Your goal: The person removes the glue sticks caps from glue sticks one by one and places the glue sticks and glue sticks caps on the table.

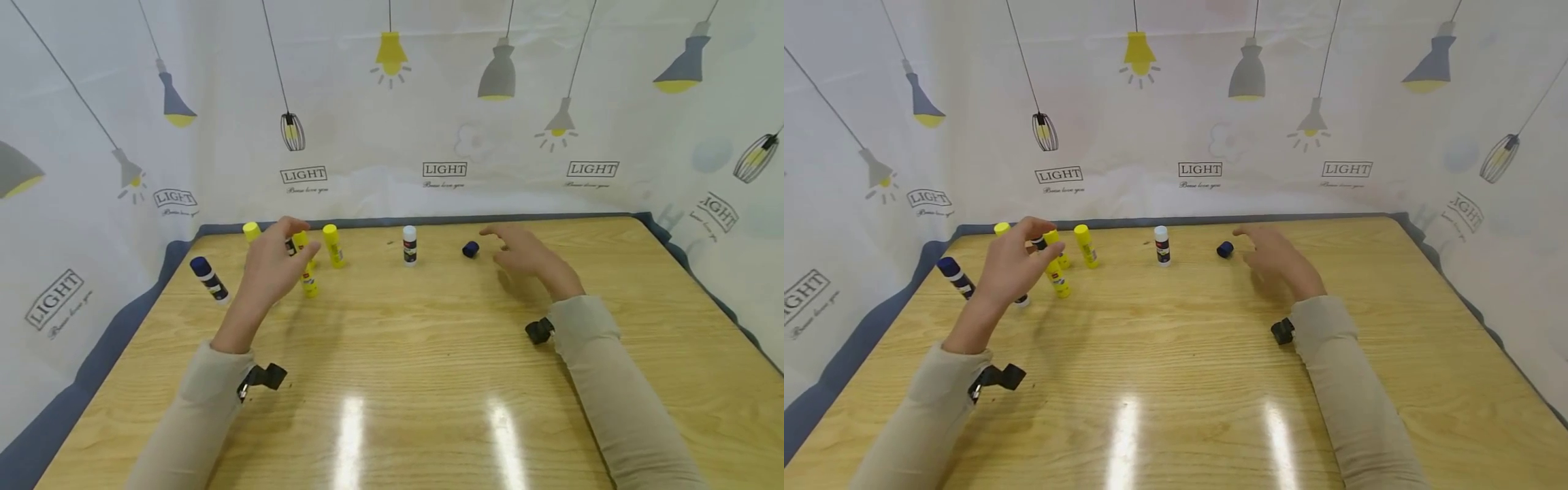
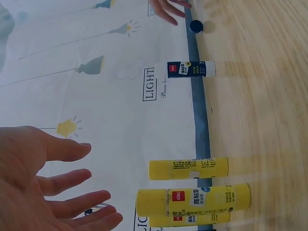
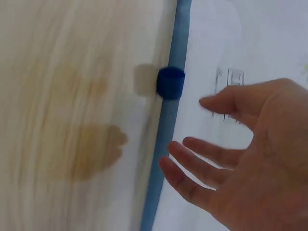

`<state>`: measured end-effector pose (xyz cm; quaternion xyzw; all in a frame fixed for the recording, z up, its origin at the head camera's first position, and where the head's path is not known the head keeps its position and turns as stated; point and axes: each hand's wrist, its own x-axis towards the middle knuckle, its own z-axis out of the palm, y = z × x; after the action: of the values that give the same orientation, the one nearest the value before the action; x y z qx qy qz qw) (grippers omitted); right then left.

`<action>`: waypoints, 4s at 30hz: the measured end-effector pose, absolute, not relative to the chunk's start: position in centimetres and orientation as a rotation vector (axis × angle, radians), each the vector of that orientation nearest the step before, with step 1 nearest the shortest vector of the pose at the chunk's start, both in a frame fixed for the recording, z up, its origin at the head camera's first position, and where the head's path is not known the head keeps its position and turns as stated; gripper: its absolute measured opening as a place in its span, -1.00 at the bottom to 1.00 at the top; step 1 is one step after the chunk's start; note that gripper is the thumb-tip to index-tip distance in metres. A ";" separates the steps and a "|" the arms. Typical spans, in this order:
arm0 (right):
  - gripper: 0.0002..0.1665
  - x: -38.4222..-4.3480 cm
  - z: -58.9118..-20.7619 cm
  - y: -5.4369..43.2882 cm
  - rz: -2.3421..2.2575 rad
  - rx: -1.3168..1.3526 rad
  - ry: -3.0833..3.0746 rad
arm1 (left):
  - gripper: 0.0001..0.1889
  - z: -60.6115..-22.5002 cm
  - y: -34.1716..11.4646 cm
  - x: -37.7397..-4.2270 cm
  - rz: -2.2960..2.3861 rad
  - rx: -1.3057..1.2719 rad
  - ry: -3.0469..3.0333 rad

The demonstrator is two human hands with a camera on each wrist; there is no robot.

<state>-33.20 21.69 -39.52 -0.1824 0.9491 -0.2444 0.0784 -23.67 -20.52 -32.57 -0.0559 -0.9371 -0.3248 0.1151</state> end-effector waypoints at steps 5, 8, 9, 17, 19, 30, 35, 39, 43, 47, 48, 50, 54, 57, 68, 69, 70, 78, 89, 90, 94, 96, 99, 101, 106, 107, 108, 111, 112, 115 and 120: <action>-0.29 -34.1 -39.4 16.8 -0.546 -0.775 2.808 | -0.54 -32.4 -21.2 -23.6 -0.963 -0.148 -2.729; -0.31 -34.4 -39.5 14.3 -0.463 -0.775 2.772 | -0.55 -32.3 -21.4 -23.5 -0.988 -0.134 -2.709; -0.33 -34.5 -39.5 13.7 -0.446 -0.771 2.767 | -0.56 -32.2 -21.5 -23.5 -0.997 -0.132 -2.700; -0.40 -35.1 -39.0 11.8 -0.331 -0.669 2.852 | -0.59 -31.2 -21.4 -23.8 -1.002 -0.157 -2.633; -0.43 -35.4 -38.7 11.6 -0.294 -0.661 2.878 | -0.59 -31.1 -21.4 -23.9 -1.000 -0.171 -2.627; -0.65 -38.3 -38.9 10.6 -0.242 -0.629 2.929 | -0.56 -31.8 -21.6 -24.0 -0.946 -0.199 -2.769; -0.75 -39.2 -39.1 10.9 -0.296 -0.540 2.935 | -0.52 -32.1 -21.2 -24.1 -0.833 -0.220 -2.848; -0.74 -39.5 -39.4 11.7 -0.354 -0.510 2.940 | -0.50 -32.4 -20.9 -24.3 -0.753 -0.218 -2.903; -0.79 -39.4 -39.7 12.4 -0.437 -0.488 2.964 | -0.48 -32.9 -20.8 -24.4 -0.695 -0.191 -2.958; -0.84 -39.0 -39.5 13.1 -0.415 -0.466 3.016 | -0.47 -33.2 -20.6 -24.3 -0.671 -0.178 -2.988; -0.85 -38.9 -39.4 13.4 -0.398 -0.459 3.026 | -0.47 -33.3 -20.6 -24.3 -0.662 -0.179 -2.991; -0.85 -38.8 -39.3 13.9 -0.387 -0.448 3.027 | -0.47 -33.4 -20.6 -24.3 -0.642 -0.186 -2.998; -0.64 -38.4 -38.8 15.3 -0.449 -0.431 2.967 | -0.50 -33.7 -20.5 -24.4 -0.616 -0.205 -2.994; -0.59 -38.0 -38.4 16.6 -0.478 -0.473 2.907 | -0.51 -33.9 -20.4 -24.6 -0.606 -0.213 -2.984; -0.57 -35.6 -38.3 21.9 -0.484 -0.484 2.893 | -0.56 -35.1 -20.2 -25.2 -0.657 -0.151 -2.983; -0.57 -35.4 -38.4 22.3 -0.490 -0.479 2.897 | -0.56 -35.2 -20.2 -25.2 -0.662 -0.146 -2.984; -0.59 -35.2 -38.5 22.6 -0.496 -0.476 2.907 | -0.56 -35.3 -20.1 -25.2 -0.669 -0.139 -2.986; -0.68 -34.4 -39.4 24.7 -0.530 -0.443 2.969 | -0.58 -35.8 -20.3 -25.3 -0.751 -0.092 -2.998; -0.45 -34.0 -39.4 25.4 -0.542 -0.368 2.936 | -0.57 -36.2 -20.6 -25.8 -0.873 -0.028 -3.046; -0.40 -33.9 -39.3 25.5 -0.543 -0.361 2.927 | -0.58 -36.3 -20.6 -25.8 -0.865 -0.020 -3.058; -0.23 -33.4 -38.6 25.5 -0.531 -0.336 2.901 | -0.63 -36.7 -20.6 -26.0 -0.834 0.011 -3.078; -0.17 -33.0 -38.1 25.3 -0.526 -0.322 2.901 | -0.64 -37.0 -20.6 -26.1 -0.859 0.027 -3.076; -0.13 -32.3 -37.3 24.9 -0.539 -0.292 2.916 | -0.62 -37.5 -20.6 -26.2 -0.927 0.042 -3.065; -0.15 -31.8 -36.7 24.5 -0.560 -0.278 2.938 | -0.61 -37.8 -20.6 -26.2 -0.977 0.032 -3.063; -0.24 -30.4 -35.2 23.8 -0.602 -0.286 2.995 | -0.61 -38.2 -20.7 -26.2 -1.066 -0.014 -3.071; -0.26 -30.2 -35.0 23.7 -0.607 -0.297 3.006 | -0.61 -38.2 -20.6 -26.2 -1.078 -0.018 -3.073; -0.28 -29.9 -34.8 23.6 -0.614 -0.310 3.017 | -0.61 -38.3 -20.6 -26.3 -1.090 -0.023 -3.074; -0.33 -29.2 -34.3 23.3 -0.636 -0.352 3.048 | -0.60 -38.4 -20.4 -26.5 -1.118 -0.034 -3.090; -0.35 -29.0 -34.2 23.1 -0.643 -0.368 3.058 | -0.60 -38.5 -20.3 -26.6 -1.124 -0.038 -3.097; -0.40 -28.3 -33.9 22.5 -0.676 -0.426 3.076 | -0.63 -38.9 -20.0 -26.8 -1.123 -0.058 -3.112; -0.48 -27.5 -33.2 21.1 -0.747 -0.550 3.078 | -0.67 -39.0 -19.5 -26.7 -1.098 -0.134 -3.118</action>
<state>-27.48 21.08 -33.21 -0.1710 0.9568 -0.2321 -0.0365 -26.65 -19.52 -38.96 -0.0404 -0.9392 -0.3307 -0.0834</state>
